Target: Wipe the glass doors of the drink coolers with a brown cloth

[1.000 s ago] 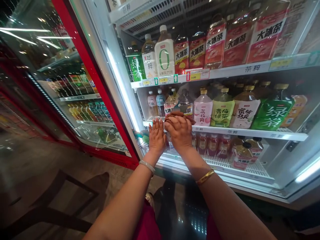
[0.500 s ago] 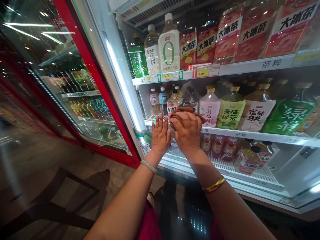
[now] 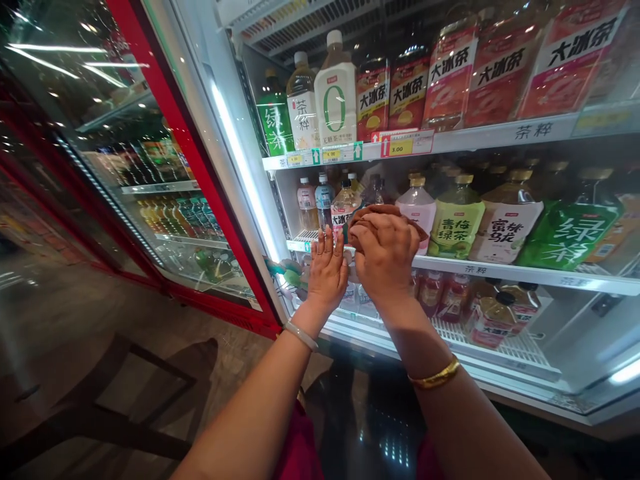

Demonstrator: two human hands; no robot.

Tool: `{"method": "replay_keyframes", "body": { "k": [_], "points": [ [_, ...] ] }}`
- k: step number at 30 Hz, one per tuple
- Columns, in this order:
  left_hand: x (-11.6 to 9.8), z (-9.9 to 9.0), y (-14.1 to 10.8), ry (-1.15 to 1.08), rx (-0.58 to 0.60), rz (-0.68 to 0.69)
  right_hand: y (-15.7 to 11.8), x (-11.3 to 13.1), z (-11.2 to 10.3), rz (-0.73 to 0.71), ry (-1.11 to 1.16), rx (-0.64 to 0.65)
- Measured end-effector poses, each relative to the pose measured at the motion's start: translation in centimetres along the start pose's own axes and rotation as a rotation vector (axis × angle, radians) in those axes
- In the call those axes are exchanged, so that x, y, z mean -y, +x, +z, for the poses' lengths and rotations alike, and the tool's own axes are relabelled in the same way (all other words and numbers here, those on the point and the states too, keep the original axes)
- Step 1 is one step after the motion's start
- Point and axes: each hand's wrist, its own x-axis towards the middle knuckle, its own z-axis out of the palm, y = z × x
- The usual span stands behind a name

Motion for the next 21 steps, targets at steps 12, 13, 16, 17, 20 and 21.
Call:
{"method": "replay_keyframes", "body": {
  "k": [12,13,16,17,20,21],
  "points": [
    [-3.0,0.9,1.1,-0.046,-0.037,0.025,-1.0,-2.8,-2.1,-0.070,0.009,0.088],
    [-3.3,1.0,1.2,-0.050,-0.040,0.037,-0.9,-3.0,-2.2,-0.045,0.013,0.074],
    [-4.1,1.5,1.2,-0.077,-0.045,0.036,-1.3,-3.2,-2.1,-0.076,0.007,0.069],
    [-4.3,1.8,1.2,-0.084,-0.041,0.025,-1.6,-3.3,-2.0,-0.110,-0.001,0.081],
    [-4.3,2.3,1.2,-0.095,-0.027,-0.006,-2.4,-3.6,-2.1,-0.189,-0.015,0.148],
    [-4.3,2.3,1.3,-0.099,-0.021,-0.011,-2.5,-3.8,-2.4,-0.197,-0.012,0.174]
  ]
}}
